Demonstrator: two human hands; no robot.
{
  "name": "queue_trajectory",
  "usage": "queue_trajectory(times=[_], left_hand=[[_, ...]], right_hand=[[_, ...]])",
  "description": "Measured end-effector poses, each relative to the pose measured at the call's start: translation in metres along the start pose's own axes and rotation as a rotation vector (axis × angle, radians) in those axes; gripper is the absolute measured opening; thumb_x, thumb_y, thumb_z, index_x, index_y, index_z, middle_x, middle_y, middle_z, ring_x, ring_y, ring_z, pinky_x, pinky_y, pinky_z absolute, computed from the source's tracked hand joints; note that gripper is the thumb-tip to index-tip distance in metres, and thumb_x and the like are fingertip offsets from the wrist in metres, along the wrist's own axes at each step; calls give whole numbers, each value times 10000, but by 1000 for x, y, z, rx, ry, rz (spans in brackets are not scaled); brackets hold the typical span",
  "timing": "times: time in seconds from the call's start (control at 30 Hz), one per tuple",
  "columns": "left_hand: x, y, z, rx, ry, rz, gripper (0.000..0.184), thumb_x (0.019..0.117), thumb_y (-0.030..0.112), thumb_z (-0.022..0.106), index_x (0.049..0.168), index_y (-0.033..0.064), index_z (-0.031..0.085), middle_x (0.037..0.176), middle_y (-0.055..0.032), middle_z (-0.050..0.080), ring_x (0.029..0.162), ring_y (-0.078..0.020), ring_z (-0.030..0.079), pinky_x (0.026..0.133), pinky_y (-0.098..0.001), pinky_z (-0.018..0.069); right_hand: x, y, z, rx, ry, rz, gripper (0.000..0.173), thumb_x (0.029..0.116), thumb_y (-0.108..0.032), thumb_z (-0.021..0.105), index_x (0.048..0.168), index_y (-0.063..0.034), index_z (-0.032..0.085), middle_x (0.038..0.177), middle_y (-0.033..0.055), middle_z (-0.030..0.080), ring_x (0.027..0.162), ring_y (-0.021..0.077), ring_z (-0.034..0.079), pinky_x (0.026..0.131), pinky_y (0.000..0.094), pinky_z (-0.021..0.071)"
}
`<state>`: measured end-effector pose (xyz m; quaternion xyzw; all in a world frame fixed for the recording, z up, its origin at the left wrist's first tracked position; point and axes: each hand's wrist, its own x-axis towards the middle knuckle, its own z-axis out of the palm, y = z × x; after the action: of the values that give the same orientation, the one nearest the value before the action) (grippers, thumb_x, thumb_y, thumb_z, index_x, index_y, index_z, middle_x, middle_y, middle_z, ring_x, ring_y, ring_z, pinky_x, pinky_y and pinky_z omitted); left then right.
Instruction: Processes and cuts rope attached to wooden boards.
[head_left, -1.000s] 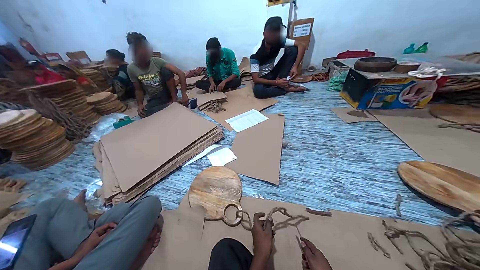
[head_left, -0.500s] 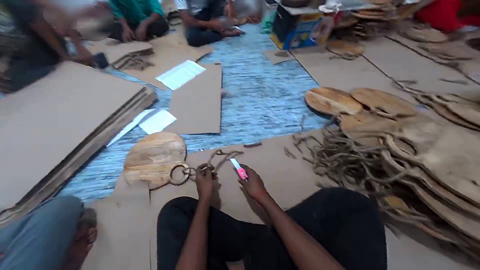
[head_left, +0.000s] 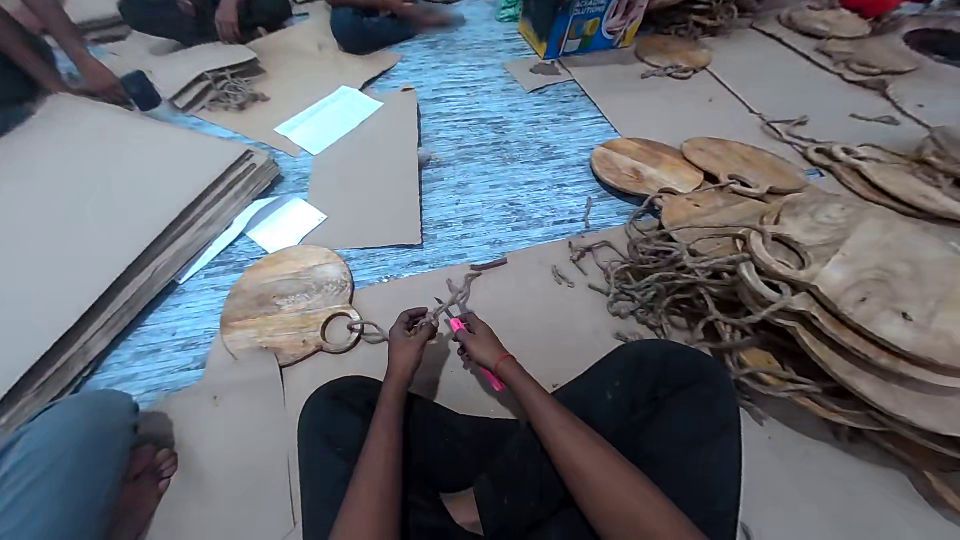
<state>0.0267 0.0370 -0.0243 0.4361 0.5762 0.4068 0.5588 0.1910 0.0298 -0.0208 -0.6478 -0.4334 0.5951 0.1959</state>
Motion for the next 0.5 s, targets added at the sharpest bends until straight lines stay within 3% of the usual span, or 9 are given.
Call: queue_trajectory(times=[0.1,0.2,0.4,0.5], left_hand=[[1,0,0,65,-81,-36,286,962,30,685,1238,-21,630,1029,-123,696,761,-138,646,680,-292,546],[5,-2,1,84,-94,-38,226,999,63,644,1214,-4,663,980,-103,702,731,-132,639,653,-283,533],[7,-2,2,0,-121,-57,178,1034,82,590,1128,-34,688,850,-84,695,657,-115,634,608,-254,539],[6,-6,-2,21,-107,-23,187,1027,84,576,1102,-43,691,840,-78,697,650,-110,635,613,-257,547]], right_hand=[[-3,-3,0,35,-5,-48,329,1103,-236,435,1296,-12,579,945,151,606,709,216,559,666,396,494],[2,1,0,32,-3,-82,399,1117,-343,417,1142,-11,639,881,96,584,674,172,518,651,368,465],[9,6,6,16,-42,-93,522,1123,-449,344,1108,-32,657,810,40,554,630,129,495,612,318,447],[11,10,13,-6,-46,-113,556,1115,-473,341,1098,-29,675,854,63,597,689,152,547,665,354,478]])
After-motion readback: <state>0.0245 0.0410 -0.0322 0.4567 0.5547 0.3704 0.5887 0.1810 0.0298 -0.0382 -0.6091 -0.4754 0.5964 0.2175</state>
